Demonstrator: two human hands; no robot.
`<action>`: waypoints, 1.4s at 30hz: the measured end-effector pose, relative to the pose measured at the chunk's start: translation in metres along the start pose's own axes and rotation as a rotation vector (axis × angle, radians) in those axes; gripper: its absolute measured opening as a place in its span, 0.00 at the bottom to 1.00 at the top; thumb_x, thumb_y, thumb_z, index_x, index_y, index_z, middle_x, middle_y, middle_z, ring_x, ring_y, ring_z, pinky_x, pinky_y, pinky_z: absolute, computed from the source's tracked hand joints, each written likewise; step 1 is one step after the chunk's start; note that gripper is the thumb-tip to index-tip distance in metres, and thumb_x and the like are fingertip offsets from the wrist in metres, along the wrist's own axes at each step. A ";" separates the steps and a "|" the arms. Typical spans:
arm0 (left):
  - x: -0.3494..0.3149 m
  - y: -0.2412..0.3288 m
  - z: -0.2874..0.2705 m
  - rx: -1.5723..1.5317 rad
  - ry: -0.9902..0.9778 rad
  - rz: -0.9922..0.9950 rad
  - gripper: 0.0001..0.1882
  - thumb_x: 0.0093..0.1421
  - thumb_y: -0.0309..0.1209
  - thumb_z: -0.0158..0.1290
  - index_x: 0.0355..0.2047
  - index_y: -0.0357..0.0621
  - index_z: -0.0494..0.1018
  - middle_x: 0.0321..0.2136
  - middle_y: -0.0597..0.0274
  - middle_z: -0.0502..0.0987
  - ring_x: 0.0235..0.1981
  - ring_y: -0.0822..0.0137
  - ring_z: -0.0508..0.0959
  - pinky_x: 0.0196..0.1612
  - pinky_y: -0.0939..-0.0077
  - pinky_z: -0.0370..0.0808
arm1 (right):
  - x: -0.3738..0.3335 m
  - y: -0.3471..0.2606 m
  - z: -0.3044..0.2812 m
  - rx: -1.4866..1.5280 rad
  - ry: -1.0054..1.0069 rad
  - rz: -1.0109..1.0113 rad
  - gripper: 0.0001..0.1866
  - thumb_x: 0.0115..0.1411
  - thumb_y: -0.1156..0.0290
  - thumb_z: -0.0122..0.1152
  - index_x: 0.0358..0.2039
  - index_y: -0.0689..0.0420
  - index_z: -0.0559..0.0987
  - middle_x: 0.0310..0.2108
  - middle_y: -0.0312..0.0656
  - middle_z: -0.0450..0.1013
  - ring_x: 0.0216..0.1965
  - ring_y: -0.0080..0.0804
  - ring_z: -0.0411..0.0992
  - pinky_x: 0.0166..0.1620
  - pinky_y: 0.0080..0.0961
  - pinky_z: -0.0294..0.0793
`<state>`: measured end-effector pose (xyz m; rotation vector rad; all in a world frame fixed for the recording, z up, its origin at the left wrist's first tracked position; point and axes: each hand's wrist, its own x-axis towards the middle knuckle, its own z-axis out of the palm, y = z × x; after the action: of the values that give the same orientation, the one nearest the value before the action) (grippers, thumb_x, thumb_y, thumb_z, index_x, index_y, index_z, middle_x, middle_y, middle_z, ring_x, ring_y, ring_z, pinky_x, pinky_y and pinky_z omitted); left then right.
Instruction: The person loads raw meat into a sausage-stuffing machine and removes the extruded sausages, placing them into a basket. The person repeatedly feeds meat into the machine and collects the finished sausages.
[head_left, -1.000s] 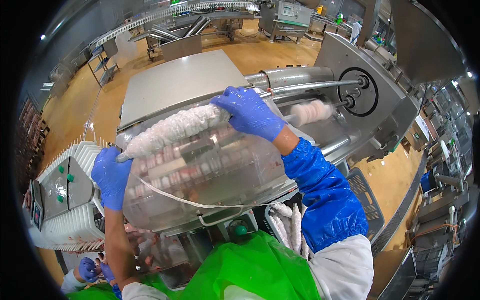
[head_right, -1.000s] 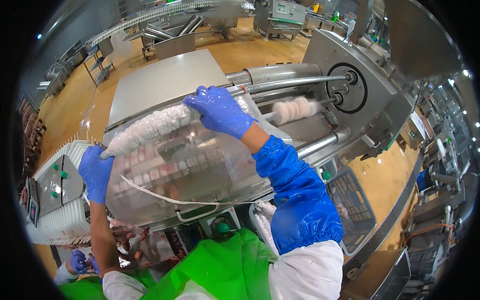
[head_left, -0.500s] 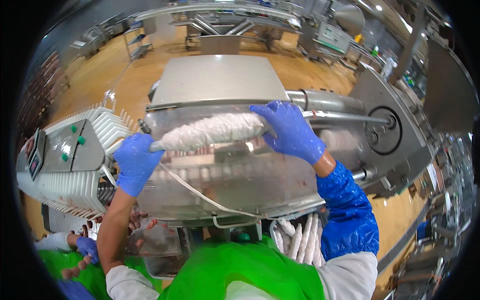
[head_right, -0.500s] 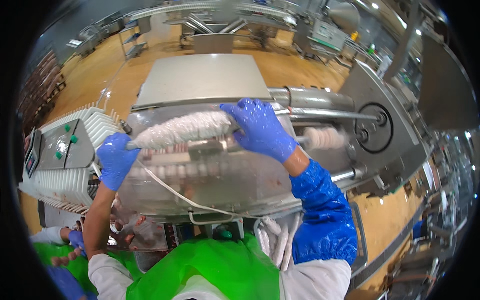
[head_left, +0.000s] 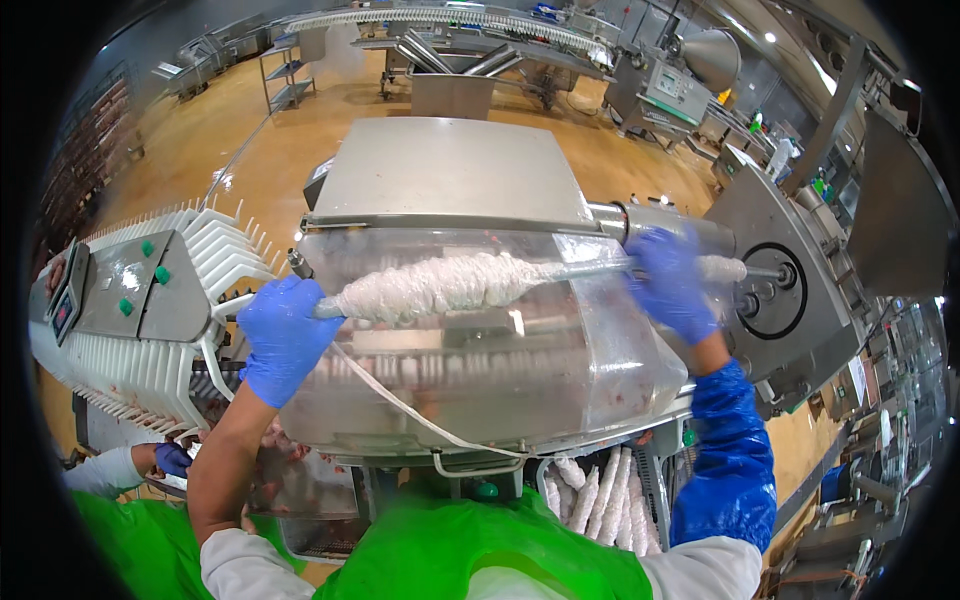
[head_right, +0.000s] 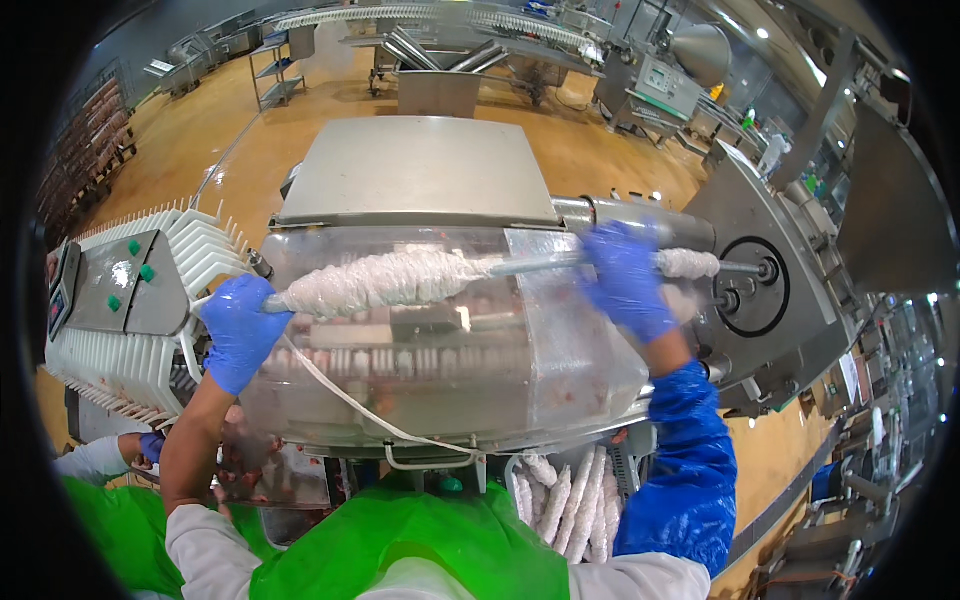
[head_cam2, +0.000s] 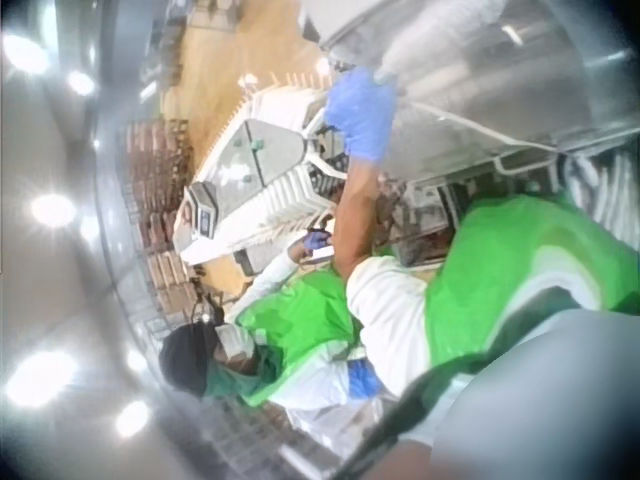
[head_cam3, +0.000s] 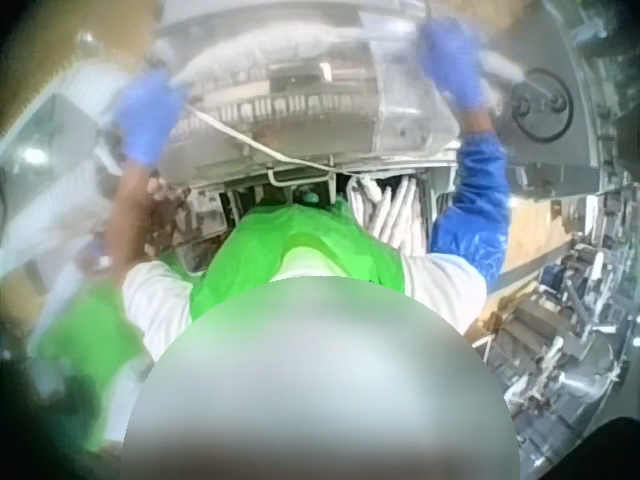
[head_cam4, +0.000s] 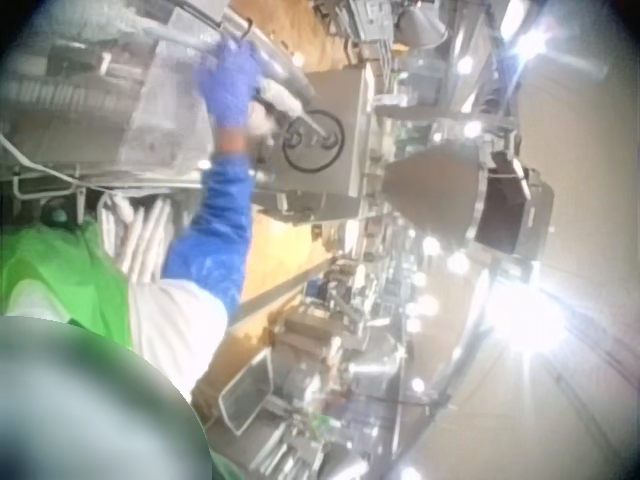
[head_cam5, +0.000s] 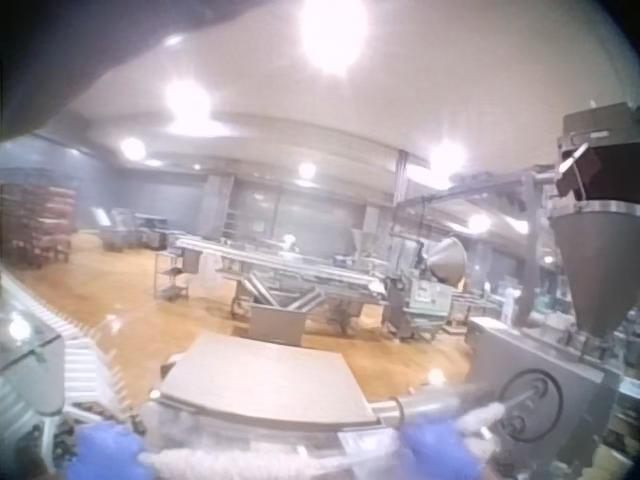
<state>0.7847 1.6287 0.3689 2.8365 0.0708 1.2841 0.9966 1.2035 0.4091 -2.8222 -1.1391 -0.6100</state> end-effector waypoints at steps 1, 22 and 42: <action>-0.003 -0.002 -0.004 0.023 0.004 0.008 0.15 0.37 0.39 0.66 0.17 0.50 0.71 0.19 0.60 0.71 0.23 0.56 0.74 0.25 0.62 0.69 | 0.015 -0.049 0.007 0.113 0.185 -0.208 0.23 0.52 0.59 0.65 0.48 0.51 0.77 0.45 0.43 0.73 0.54 0.44 0.68 0.66 0.57 0.46; -0.007 -0.014 0.010 -0.068 -0.032 -0.035 0.14 0.41 0.34 0.66 0.23 0.44 0.72 0.23 0.55 0.73 0.29 0.51 0.74 0.31 0.59 0.70 | 0.046 -0.164 0.021 0.262 0.350 -0.345 0.20 0.47 0.58 0.63 0.41 0.50 0.78 0.36 0.41 0.76 0.46 0.43 0.74 0.63 0.74 0.39; -0.006 -0.010 0.002 0.019 -0.020 0.000 0.13 0.42 0.35 0.65 0.21 0.47 0.71 0.22 0.57 0.72 0.26 0.52 0.74 0.30 0.59 0.69 | 0.058 -0.150 -0.001 0.172 -0.161 -0.344 0.13 0.51 0.64 0.61 0.37 0.53 0.77 0.32 0.47 0.76 0.36 0.47 0.76 0.45 0.47 0.71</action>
<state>0.7823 1.6384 0.3627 2.8644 0.0831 1.2611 0.9328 1.3509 0.4149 -2.5868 -1.6388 -0.2821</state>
